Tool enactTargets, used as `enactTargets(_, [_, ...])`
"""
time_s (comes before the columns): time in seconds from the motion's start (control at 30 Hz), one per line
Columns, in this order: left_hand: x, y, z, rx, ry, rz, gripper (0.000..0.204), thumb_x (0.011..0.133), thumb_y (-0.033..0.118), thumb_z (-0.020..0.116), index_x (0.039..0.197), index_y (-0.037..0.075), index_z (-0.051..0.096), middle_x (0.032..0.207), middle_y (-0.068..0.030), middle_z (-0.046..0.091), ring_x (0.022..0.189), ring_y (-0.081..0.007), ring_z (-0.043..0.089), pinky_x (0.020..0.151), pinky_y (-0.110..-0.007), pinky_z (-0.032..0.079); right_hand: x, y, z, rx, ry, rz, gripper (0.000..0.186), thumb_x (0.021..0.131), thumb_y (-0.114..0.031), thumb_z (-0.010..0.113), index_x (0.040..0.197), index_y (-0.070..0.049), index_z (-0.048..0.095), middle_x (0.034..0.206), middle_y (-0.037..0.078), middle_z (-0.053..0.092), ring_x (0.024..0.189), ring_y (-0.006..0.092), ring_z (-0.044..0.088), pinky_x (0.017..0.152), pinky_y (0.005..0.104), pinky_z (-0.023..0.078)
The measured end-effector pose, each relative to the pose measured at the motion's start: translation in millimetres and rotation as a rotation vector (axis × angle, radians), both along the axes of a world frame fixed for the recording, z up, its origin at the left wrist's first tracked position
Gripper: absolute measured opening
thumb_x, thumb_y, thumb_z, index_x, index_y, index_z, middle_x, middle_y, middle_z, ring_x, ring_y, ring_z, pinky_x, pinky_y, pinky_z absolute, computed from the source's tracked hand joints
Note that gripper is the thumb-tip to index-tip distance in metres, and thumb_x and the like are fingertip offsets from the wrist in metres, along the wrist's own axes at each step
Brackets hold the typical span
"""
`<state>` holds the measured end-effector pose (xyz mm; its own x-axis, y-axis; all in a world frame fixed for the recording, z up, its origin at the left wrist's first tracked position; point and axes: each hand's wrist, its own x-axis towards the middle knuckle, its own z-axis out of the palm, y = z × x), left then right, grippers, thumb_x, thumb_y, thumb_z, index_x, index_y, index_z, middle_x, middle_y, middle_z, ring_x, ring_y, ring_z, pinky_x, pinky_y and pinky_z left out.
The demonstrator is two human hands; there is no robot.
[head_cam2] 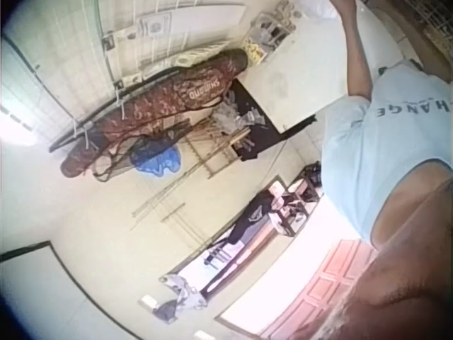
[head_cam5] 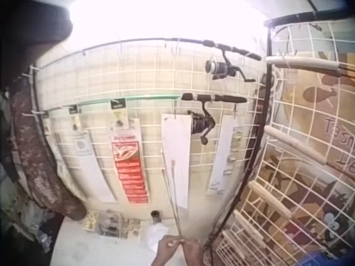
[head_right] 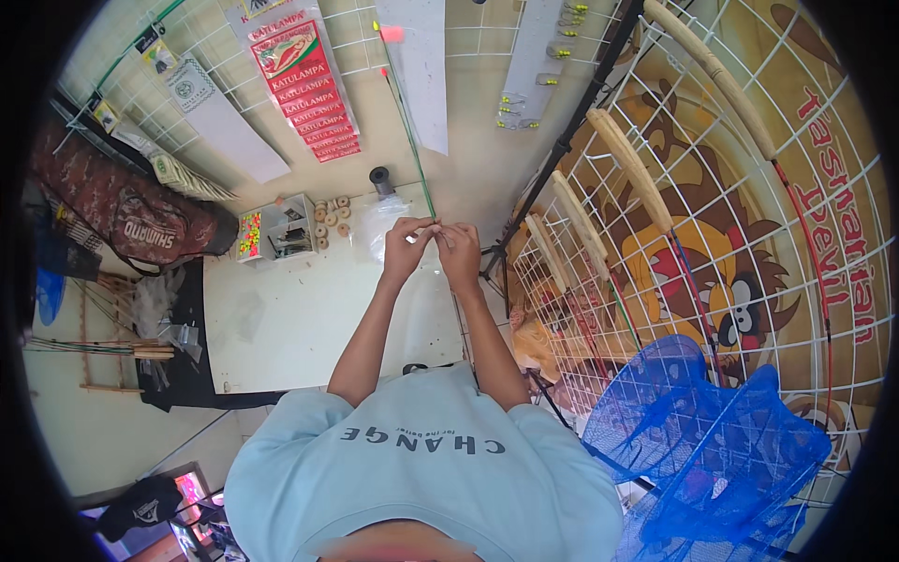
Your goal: Attaching a rod guide to a fishing rod using thread and organizing rod parts.
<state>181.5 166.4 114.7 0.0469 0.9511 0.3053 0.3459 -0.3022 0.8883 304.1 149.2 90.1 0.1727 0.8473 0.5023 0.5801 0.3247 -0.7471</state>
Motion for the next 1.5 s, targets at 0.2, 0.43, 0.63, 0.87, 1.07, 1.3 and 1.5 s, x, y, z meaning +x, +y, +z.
enactTargets(0.2, [-2.5, -0.8, -6.5, -0.027, -0.035, 0.033, 0.02, 0.081, 0.019, 0.071, 0.099, 0.011, 0.072, 0.092, -0.0032, 0.071, 0.086, -0.0162, 0.061, 0.066, -0.028, 0.047, 0.3, 0.8, 1.9, -0.022, -0.027, -0.008, 0.013, 0.079, -0.013, 0.069, 0.088, -0.004, 0.072, 0.084, 0.009, 0.068, 0.083, 0.0285, 0.057, 0.076, 0.0368, 0.047])
enactTargets(0.43, [-1.1, 8.7, -8.1, 0.02, -0.012, 0.018, 0.02, 0.08, 0.019, 0.071, 0.099, 0.011, 0.071, 0.091, -0.0035, 0.07, 0.085, -0.0166, 0.059, 0.065, -0.028, 0.046, 0.5, 2.6, -3.6, -0.188, -0.075, 0.008, 0.018, 0.08, -0.011, 0.067, 0.096, -0.004, 0.071, 0.091, 0.013, 0.068, 0.091, 0.0305, 0.059, 0.082, 0.0375, 0.047])
enactTargets(0.63, [1.7, 12.0, -11.5, -0.002, -0.013, 0.027, 0.021, 0.081, 0.019, 0.07, 0.1, 0.011, 0.072, 0.092, -0.0049, 0.07, 0.086, -0.0174, 0.059, 0.066, -0.029, 0.047, 0.3, 9.5, -16.1, -0.182, -0.061, -0.065, 0.017, 0.082, -0.014, 0.066, 0.097, -0.007, 0.071, 0.087, 0.011, 0.068, 0.088, 0.0301, 0.058, 0.079, 0.0378, 0.047])
enactTargets(0.87, [3.5, 19.8, -12.0, -0.022, 0.013, 0.032, 0.02, 0.083, 0.021, 0.07, 0.098, 0.008, 0.071, 0.093, -0.0064, 0.071, 0.086, -0.0171, 0.062, 0.067, -0.03, 0.048, -5.5, 20.9, -10.3, -0.069, -0.021, -0.057, 0.014, 0.083, -0.013, 0.064, 0.092, -0.007, 0.072, 0.079, 0.012, 0.067, 0.083, 0.0306, 0.058, 0.075, 0.0387, 0.048])
enactTargets(1.07, [0.1, 24.1, -14.1, -0.036, 0.0, 0.056, 0.02, 0.083, 0.02, 0.069, 0.099, 0.008, 0.071, 0.093, -0.0078, 0.07, 0.086, -0.0183, 0.063, 0.067, -0.031, 0.048, -7.3, 28.6, -7.2, -0.057, -0.126, -0.062, 0.013, 0.084, -0.015, 0.063, 0.091, -0.009, 0.072, 0.076, 0.011, 0.066, 0.079, 0.0298, 0.057, 0.071, 0.04, 0.048])
enactTargets(1.3, [-10.0, 20.6, -25.3, -0.076, -0.031, 0.017, 0.032, 0.086, 0.018, 0.062, 0.118, 0.012, 0.063, 0.104, -0.0061, 0.068, 0.095, -0.0208, 0.06, 0.074, -0.031, 0.049, -15.0, 32.8, -15.3, -0.157, -0.101, -0.068, 0.02, 0.084, -0.019, 0.064, 0.099, -0.009, 0.071, 0.085, 0.012, 0.066, 0.087, 0.0296, 0.058, 0.075, 0.0402, 0.049])
enactTargets(1.5, [-24.7, 17.2, -26.0, -0.077, 0.036, 0.027, 0.037, 0.089, 0.018, 0.059, 0.126, 0.016, 0.058, 0.121, -0.007, 0.062, 0.11, -0.0211, 0.056, 0.084, -0.033, 0.048, -20.9, 34.7, -10.9, -0.126, -0.086, -0.103, 0.035, 0.086, -0.018, 0.061, 0.119, -0.008, 0.062, 0.097, 0.017, 0.065, 0.094, 0.033, 0.055, 0.081, 0.0407, 0.047])
